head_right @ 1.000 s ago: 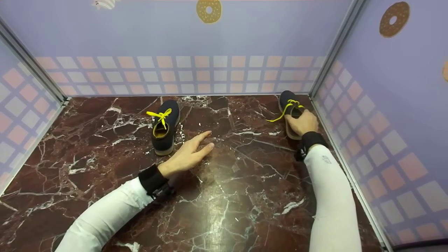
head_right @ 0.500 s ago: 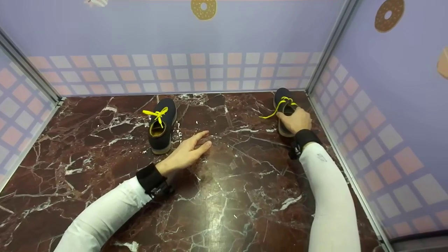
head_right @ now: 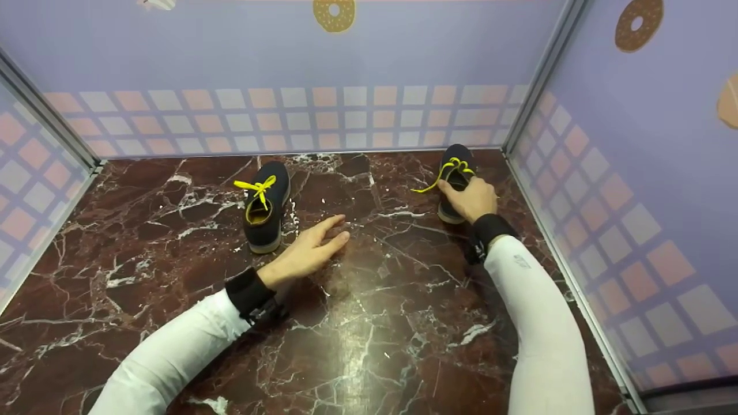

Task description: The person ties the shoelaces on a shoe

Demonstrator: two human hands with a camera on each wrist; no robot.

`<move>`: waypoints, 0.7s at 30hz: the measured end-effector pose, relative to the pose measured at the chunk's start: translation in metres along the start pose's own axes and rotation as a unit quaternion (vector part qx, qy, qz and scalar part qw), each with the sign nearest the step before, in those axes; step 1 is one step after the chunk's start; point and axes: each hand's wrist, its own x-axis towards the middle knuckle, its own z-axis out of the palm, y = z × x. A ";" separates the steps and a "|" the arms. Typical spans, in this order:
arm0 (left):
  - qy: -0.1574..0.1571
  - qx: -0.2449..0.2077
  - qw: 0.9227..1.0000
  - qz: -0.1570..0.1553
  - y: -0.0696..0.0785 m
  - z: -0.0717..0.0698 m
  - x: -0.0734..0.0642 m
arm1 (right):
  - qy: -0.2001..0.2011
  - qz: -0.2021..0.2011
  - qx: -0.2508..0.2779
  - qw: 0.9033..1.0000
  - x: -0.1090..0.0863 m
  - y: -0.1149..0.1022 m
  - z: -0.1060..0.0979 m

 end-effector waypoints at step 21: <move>-0.008 -0.019 1.000 -0.018 0.000 0.001 0.001 | 0.006 0.000 -0.002 1.000 -0.024 -0.032 0.008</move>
